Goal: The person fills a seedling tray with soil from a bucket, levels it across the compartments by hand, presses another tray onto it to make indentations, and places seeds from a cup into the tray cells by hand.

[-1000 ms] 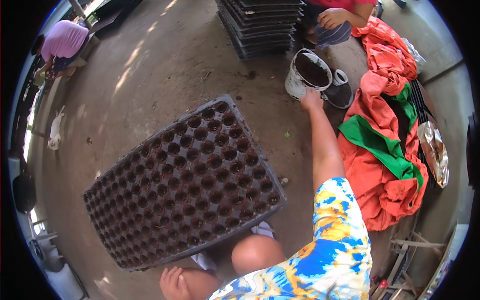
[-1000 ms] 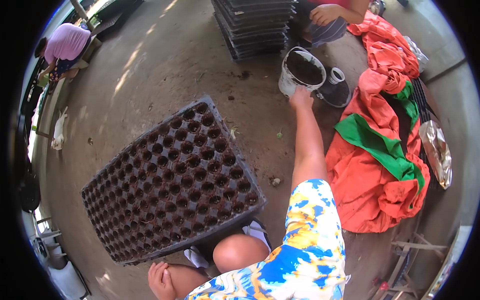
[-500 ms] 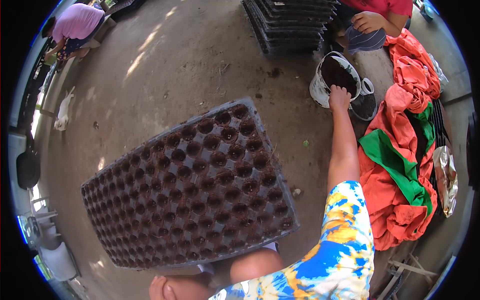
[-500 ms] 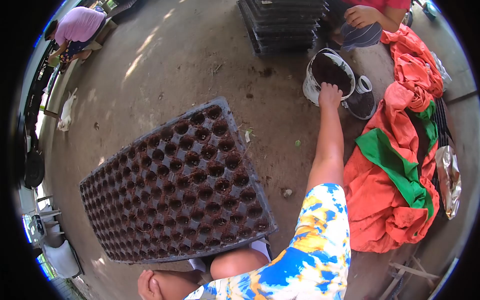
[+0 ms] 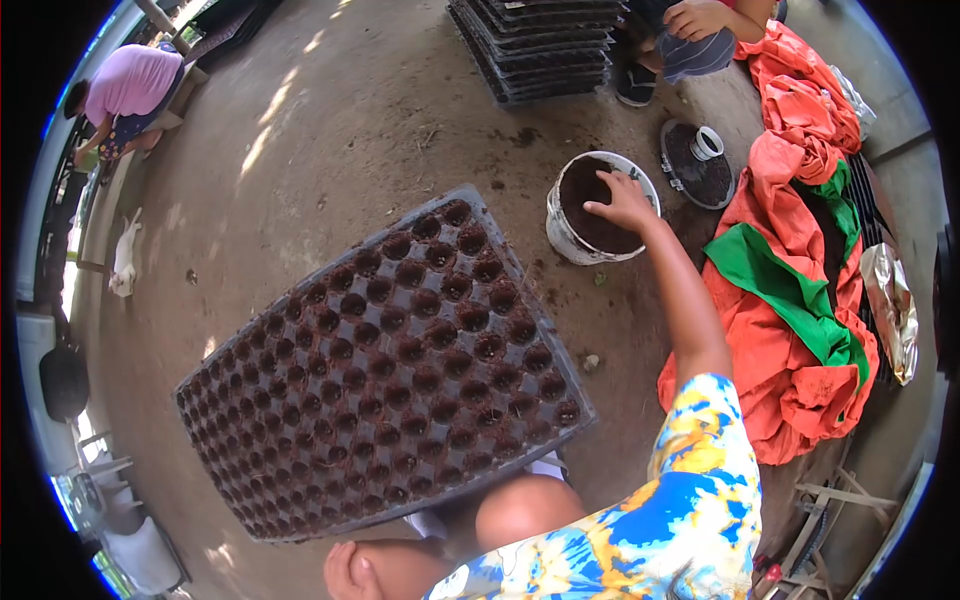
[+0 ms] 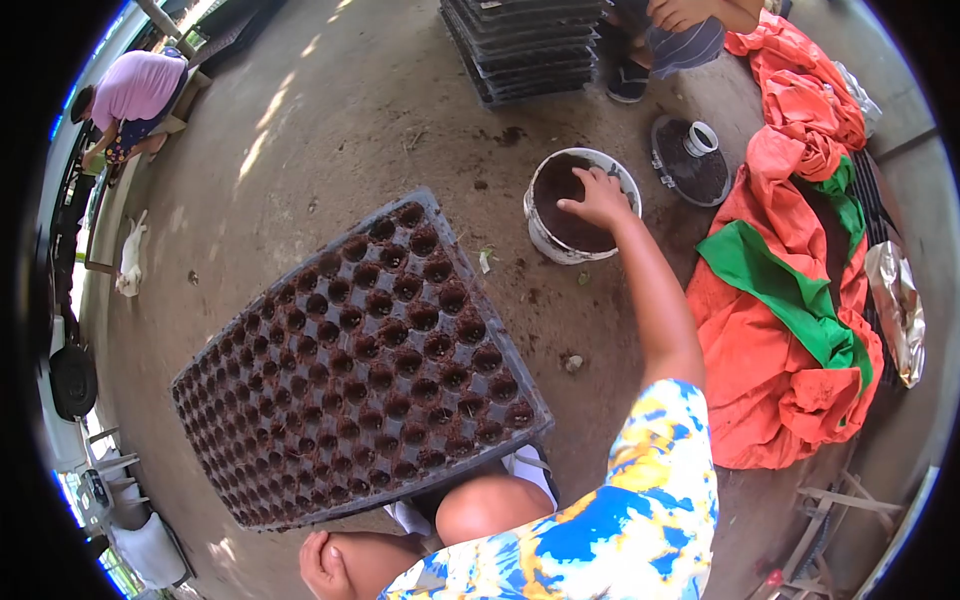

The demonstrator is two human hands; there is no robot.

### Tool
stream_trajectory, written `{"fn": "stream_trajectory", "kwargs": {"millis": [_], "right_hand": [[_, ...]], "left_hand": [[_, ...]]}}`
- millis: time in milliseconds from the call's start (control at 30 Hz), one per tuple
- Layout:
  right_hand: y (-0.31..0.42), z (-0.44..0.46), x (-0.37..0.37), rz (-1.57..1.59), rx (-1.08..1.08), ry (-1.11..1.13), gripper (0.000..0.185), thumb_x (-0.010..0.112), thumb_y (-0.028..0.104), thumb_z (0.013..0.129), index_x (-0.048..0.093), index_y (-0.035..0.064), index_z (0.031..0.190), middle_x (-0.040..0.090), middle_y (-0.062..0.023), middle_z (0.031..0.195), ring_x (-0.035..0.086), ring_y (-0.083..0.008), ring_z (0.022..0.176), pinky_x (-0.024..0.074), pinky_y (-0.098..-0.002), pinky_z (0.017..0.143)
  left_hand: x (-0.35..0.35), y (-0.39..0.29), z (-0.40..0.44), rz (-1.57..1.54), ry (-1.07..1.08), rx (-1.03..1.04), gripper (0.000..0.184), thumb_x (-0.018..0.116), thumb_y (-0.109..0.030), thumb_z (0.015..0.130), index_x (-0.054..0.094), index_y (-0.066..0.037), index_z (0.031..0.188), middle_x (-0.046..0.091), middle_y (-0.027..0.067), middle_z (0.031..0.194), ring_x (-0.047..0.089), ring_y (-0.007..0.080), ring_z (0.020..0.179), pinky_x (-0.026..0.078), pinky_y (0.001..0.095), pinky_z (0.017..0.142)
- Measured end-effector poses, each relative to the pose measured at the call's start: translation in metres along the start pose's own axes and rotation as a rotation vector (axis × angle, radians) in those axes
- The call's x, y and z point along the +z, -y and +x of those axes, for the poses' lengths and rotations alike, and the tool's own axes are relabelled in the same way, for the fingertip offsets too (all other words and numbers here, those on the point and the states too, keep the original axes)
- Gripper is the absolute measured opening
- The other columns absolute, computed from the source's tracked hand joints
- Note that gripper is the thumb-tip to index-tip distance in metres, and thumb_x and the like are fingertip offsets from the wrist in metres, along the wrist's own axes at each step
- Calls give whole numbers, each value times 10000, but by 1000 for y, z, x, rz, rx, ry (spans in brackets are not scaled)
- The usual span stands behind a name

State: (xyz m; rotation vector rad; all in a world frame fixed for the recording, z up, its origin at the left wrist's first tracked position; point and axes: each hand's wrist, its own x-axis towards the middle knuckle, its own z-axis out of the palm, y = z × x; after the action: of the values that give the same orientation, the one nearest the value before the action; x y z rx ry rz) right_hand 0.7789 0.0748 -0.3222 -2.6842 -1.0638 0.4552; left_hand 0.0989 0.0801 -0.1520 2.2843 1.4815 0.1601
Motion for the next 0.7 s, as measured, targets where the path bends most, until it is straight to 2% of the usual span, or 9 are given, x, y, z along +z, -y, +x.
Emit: {"fn": "stream_trajectory", "kwargs": {"millis": [100, 133, 233, 333, 433, 467, 567, 600, 700], "right_hand": [[-10, 34, 52, 17, 189, 150, 1050, 721, 597, 634, 226, 223, 1480, 145, -201, 1529, 233, -452, 1351, 253, -496, 1103], [-13, 41, 60, 84, 215, 178, 1121, 741, 571, 599, 158, 234, 1496, 124, -245, 1518, 209, -476, 1353, 216, -478, 1125], [-9, 40, 70, -20, 263, 183, 955, 699, 420, 681, 215, 223, 1480, 159, -257, 1504, 229, -491, 1342, 264, -480, 1108], [0, 42, 77, -105, 356, 162, 885, 666, 337, 700, 244, 217, 1469, 209, -237, 1494, 317, -498, 1294, 329, -479, 1074], [7, 38, 74, -25, 395, 116, 772, 626, 226, 725, 322, 220, 1435, 255, -159, 1490, 354, -467, 1284, 435, -462, 996], [15, 30, 68, -25, 398, 64, 711, 604, 216, 740, 371, 208, 1412, 370, -177, 1431, 444, -433, 1232, 430, -443, 1003], [-13, 51, 68, 108, 309, 192, 809, 669, 255, 704, 335, 145, 1432, 395, -208, 1417, 470, -395, 1225, 405, -407, 1025], [-21, 47, 68, 218, 266, 102, 815, 720, 236, 665, 389, 128, 1401, 460, -197, 1377, 483, -327, 1235, 398, -368, 1025], [-35, 39, 56, 861, 416, 51, 706, 766, 235, 663, 482, 41, 1279, 581, -126, 1233, 561, -285, 1116, 423, -400, 994]], "left_hand": [[1, 0, 0, -15, 3, 10, 300, 583, -229, 889, 644, -15, 1092, 628, 188, 1119, 568, 362, 1073, 429, 427, 944], [0, 0, -1, -14, 7, 10, 300, 584, -228, 889, 644, -15, 1092, 627, 188, 1121, 568, 361, 1073, 429, 426, 944], [-3, -3, 0, -36, 10, 12, 298, 583, -224, 890, 644, -16, 1094, 627, 185, 1122, 569, 358, 1073, 430, 424, 943], [-1, 1, -1, -38, 11, 2, 294, 583, -218, 890, 643, -14, 1094, 629, 184, 1118, 570, 354, 1074, 431, 420, 943], [-3, 1, -2, -48, 6, 5, 285, 585, -205, 890, 644, -13, 1092, 630, 184, 1114, 573, 350, 1071, 432, 415, 943], [-2, 1, -2, -42, -2, 4, 282, 585, -202, 890, 643, -13, 1091, 631, 184, 1112, 574, 349, 1070, 432, 414, 943], [-1, 1, -3, -39, -16, 9, 274, 587, -192, 889, 643, -15, 1091, 632, 183, 1110, 577, 349, 1066, 433, 413, 943], [-2, 0, -2, -39, -19, 15, 271, 587, -189, 889, 643, -16, 1091, 632, 182, 1110, 577, 349, 1066, 434, 412, 943], [-2, 1, -1, -42, -20, 24, 269, 591, -187, 888, 642, -19, 1092, 631, 181, 1113, 577, 350, 1067, 434, 412, 944]]}}
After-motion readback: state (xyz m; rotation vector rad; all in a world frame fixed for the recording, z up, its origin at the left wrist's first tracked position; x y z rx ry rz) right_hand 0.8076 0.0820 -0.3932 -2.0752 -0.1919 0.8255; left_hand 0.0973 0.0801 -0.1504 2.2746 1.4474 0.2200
